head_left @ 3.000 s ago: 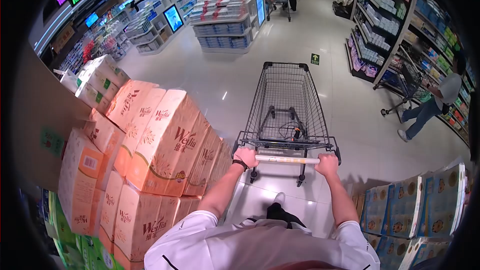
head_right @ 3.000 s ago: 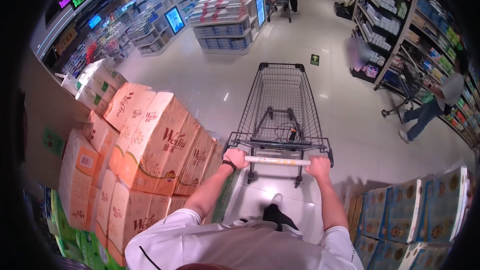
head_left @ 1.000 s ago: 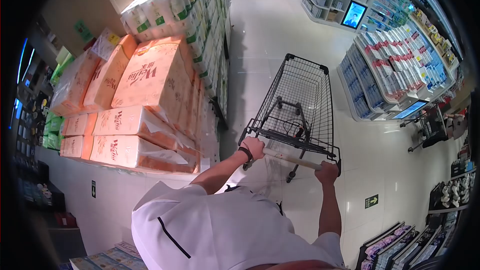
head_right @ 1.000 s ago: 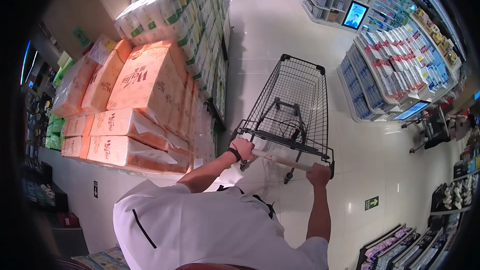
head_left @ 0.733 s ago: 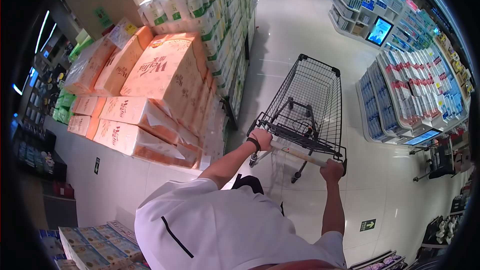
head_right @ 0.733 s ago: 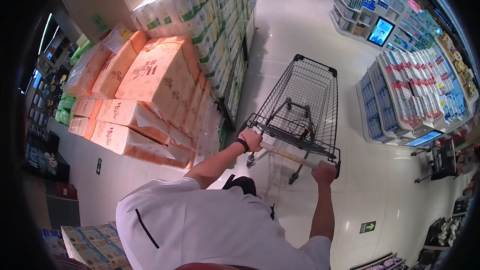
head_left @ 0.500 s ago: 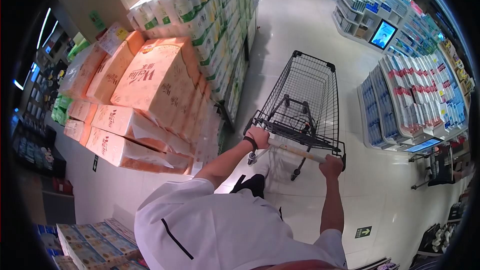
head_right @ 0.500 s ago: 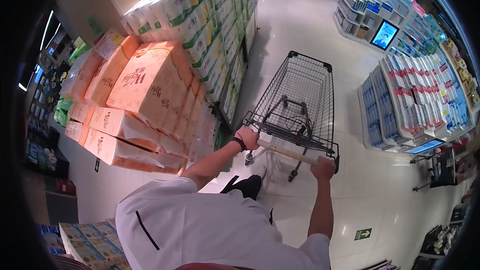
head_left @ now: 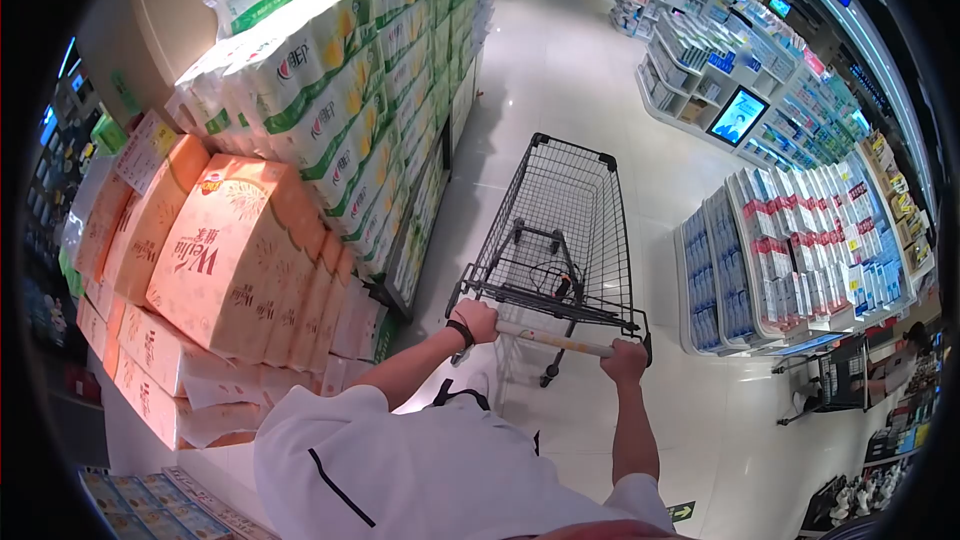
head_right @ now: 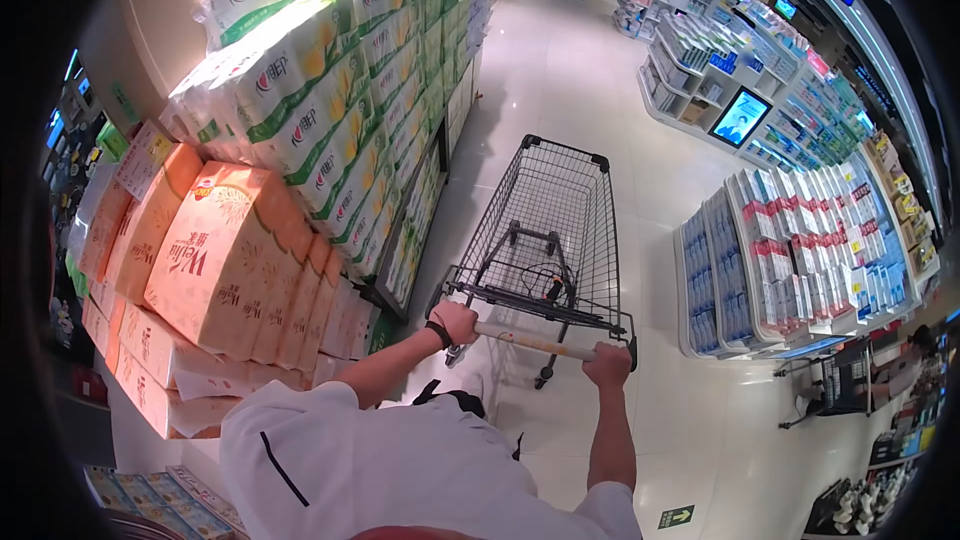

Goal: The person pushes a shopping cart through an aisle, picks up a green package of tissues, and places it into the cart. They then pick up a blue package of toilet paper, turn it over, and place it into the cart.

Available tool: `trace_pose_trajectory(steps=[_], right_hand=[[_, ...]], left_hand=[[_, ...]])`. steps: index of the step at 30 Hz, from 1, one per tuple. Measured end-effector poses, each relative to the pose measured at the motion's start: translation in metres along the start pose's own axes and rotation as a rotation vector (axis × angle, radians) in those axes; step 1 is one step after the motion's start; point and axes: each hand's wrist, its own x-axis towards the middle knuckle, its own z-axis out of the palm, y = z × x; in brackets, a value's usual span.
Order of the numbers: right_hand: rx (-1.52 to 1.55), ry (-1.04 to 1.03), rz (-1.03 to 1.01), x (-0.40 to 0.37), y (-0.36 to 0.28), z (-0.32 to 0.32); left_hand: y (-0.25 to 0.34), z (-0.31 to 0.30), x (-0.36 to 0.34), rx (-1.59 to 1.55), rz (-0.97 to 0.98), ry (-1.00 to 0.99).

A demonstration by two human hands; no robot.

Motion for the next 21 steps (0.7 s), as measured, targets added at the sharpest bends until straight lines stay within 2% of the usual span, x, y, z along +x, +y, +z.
trace_pose_trajectory(steps=[2,4,12,14,21], right_hand=[[-0.005,-0.001,-0.002,0.030,0.012,0.011],[-0.018,-0.018,-0.010,0.057,0.026,0.023],[-0.019,-0.082,0.032,0.145,0.037,0.054],[-0.036,-0.042,0.016,0.168,0.046,0.067],[0.043,0.132,-0.083,0.244,0.073,0.107]], left_hand=[[-0.002,-0.010,0.024,-0.003,-0.014,0.011],[-0.010,-0.008,0.054,0.008,0.004,0.110],[-0.045,-0.032,0.152,-0.007,-0.025,0.102],[-0.060,-0.031,0.178,0.026,0.019,0.133],[-0.080,-0.054,0.254,0.047,-0.030,0.063]])
